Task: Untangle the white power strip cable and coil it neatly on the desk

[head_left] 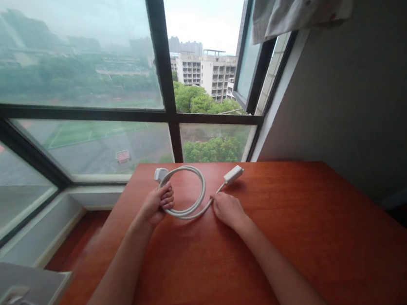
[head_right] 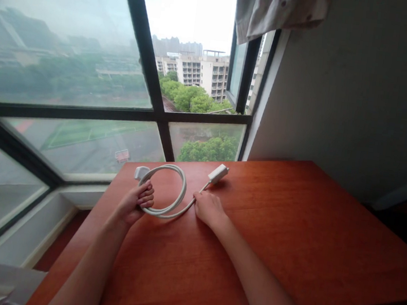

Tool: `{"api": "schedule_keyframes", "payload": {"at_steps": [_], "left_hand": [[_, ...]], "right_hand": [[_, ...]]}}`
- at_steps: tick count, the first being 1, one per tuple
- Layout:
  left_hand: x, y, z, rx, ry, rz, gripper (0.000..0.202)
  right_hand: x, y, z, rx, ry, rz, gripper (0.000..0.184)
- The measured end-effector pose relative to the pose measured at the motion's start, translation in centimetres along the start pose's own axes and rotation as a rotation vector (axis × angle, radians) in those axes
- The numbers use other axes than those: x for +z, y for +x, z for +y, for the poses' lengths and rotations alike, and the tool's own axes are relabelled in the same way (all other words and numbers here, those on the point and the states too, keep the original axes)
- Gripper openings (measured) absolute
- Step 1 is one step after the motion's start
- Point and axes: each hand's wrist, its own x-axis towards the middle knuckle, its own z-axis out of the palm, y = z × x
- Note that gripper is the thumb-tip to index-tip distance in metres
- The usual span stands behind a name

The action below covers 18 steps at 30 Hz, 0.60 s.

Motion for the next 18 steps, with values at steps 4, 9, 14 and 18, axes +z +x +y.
{"api": "schedule_keyframes", "payload": {"at_steps": [4,9,14,18], "left_hand": [[-0.5,0.3,-0.2,0.009,0.043,-0.009,0.022],[-0.6,0.6,-0.9,-0.013,0.105,0.000,0.027],[0.1,0.6,-2.2,-0.059,0.180,-0.016,0.036],[0.8,0.4,-3.0,-0.108,0.283,-0.054,0.038]], "right_hand": [[-0.5,-0.2,0.0,0.022,-0.066,-0.016,0.026],[-0.5,-1.7,0.6,0.030,-0.046,0.005,0.024],[-0.3,-2.7,0.9,0.195,-0.008,0.029,0.023],[-0.2,-2.5,1.6,0.416,0.012,0.088,0.029]]}}
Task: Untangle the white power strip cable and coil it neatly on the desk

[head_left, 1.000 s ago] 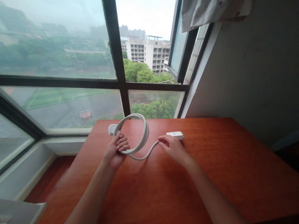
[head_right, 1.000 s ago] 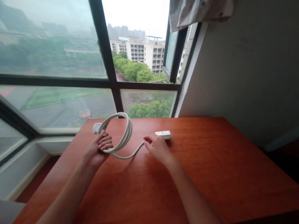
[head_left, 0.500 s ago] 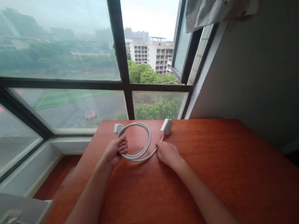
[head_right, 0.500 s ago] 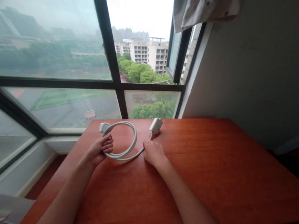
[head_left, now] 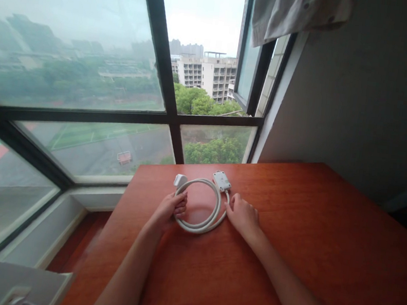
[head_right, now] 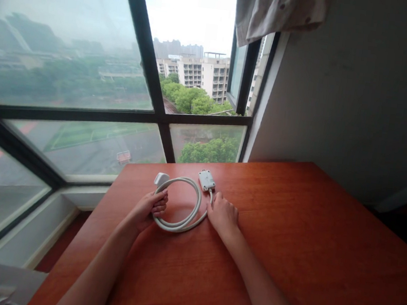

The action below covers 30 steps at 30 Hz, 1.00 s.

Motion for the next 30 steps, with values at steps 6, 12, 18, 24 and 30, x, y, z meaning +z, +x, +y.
{"api": "schedule_keyframes", "payload": {"at_steps": [6,12,18,24,30], "left_hand": [[0.6,-0.5,0.0,0.016,0.089,-0.035,0.039],[0.9,-0.5,-0.3,0.116,0.323,0.022,0.032],[0.8,0.0,-0.4,0.384,0.990,0.324,0.018],[1.6,-0.7,0.5,0.272,1.578,0.535,0.021],[0.6,-0.5,0.6,0.221,1.613,0.450,0.022]], "right_hand": [[0.7,1.8,0.5,-0.077,0.109,0.019,0.022],[1.5,3.2,0.7,-0.369,0.367,0.001,0.016],[1.4,3.8,1.1,-0.559,0.518,-0.062,0.016],[0.4,4.0,0.4,-0.613,0.660,-0.232,0.028],[0.6,4.4,0.0,-0.560,0.619,-0.251,0.027]]}}
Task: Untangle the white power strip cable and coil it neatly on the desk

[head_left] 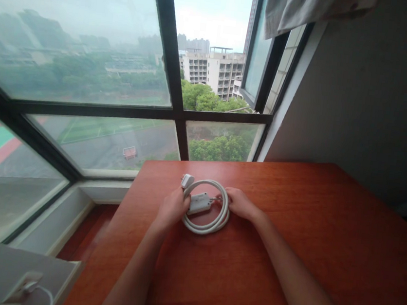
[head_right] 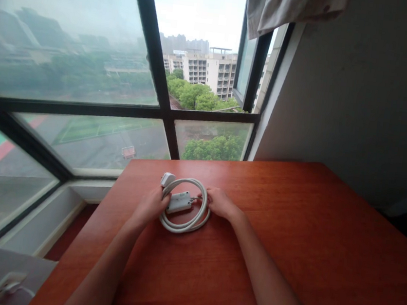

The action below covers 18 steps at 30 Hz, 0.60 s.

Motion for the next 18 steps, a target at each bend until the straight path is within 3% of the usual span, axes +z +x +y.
{"api": "schedule_keyframes", "payload": {"at_steps": [3,6,11,15,18], "left_hand": [[0.1,0.2,-0.3,0.001,-0.039,-0.042,0.020],[0.3,0.3,-0.4,-0.003,-0.089,-0.009,0.017],[1.0,0.6,-0.7,-0.002,-0.272,0.010,0.013],[2.0,0.7,-0.7,0.030,-0.446,0.024,0.009],[2.4,0.7,-0.6,0.059,-0.465,0.004,0.009]], "right_hand": [[0.0,0.1,0.1,0.050,-0.033,0.055,0.026],[-0.2,-0.4,-0.4,0.130,-0.117,0.107,0.024],[0.1,-1.8,-3.2,0.335,-0.339,0.153,0.053],[1.2,-2.2,-5.3,0.491,-0.552,0.140,0.048],[1.6,-2.1,-5.6,0.523,-0.609,0.138,0.039]]}}
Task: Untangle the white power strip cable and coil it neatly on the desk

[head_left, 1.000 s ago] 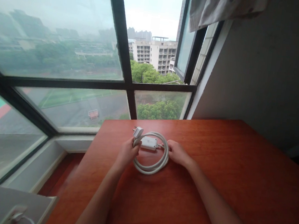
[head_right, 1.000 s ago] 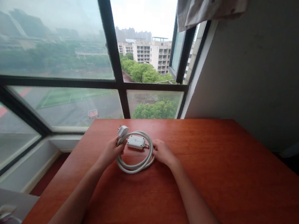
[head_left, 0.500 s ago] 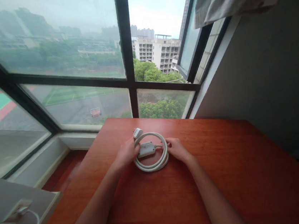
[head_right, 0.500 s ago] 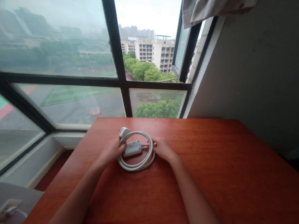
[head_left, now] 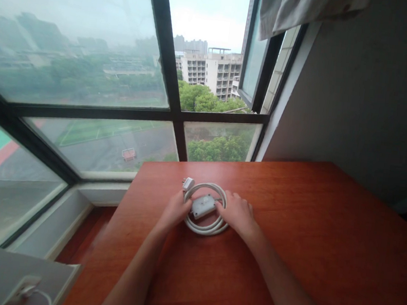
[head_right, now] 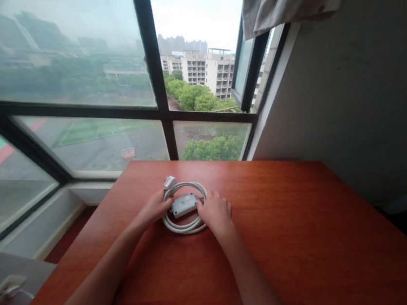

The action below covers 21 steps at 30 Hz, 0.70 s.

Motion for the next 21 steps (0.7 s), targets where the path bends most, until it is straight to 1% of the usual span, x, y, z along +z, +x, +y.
{"api": "schedule_keyframes", "payload": {"at_steps": [2,4,5,9,12,16,19,21], "left_hand": [[0.0,-0.1,0.2,0.007,0.057,-0.031,0.008],[-0.3,-0.4,0.5,0.008,0.158,-0.061,0.009],[-0.5,-0.6,0.8,0.001,0.220,-0.072,0.013],[-1.2,-1.2,1.9,-0.084,0.459,-0.083,0.042],[-1.2,-1.5,2.5,-0.138,0.579,-0.070,0.055],[-1.3,-1.4,2.6,-0.164,0.645,-0.098,0.058],[-1.6,-1.4,2.5,-0.169,0.645,-0.127,0.057],[-1.8,-1.4,2.6,-0.174,0.656,-0.125,0.056]], "right_hand": [[0.3,0.2,0.3,-0.022,0.002,-0.002,0.031],[0.6,0.6,0.8,-0.047,0.015,-0.003,0.027],[0.7,0.7,1.2,-0.060,0.028,0.001,0.027],[1.5,1.4,2.4,-0.117,0.123,0.041,0.029],[2.0,1.7,3.2,-0.160,0.217,0.054,0.032],[2.4,1.7,3.3,-0.157,0.287,0.084,0.031],[2.5,1.1,2.6,-0.150,0.224,0.107,0.029],[2.4,0.7,2.0,-0.150,0.163,0.113,0.026]]}}
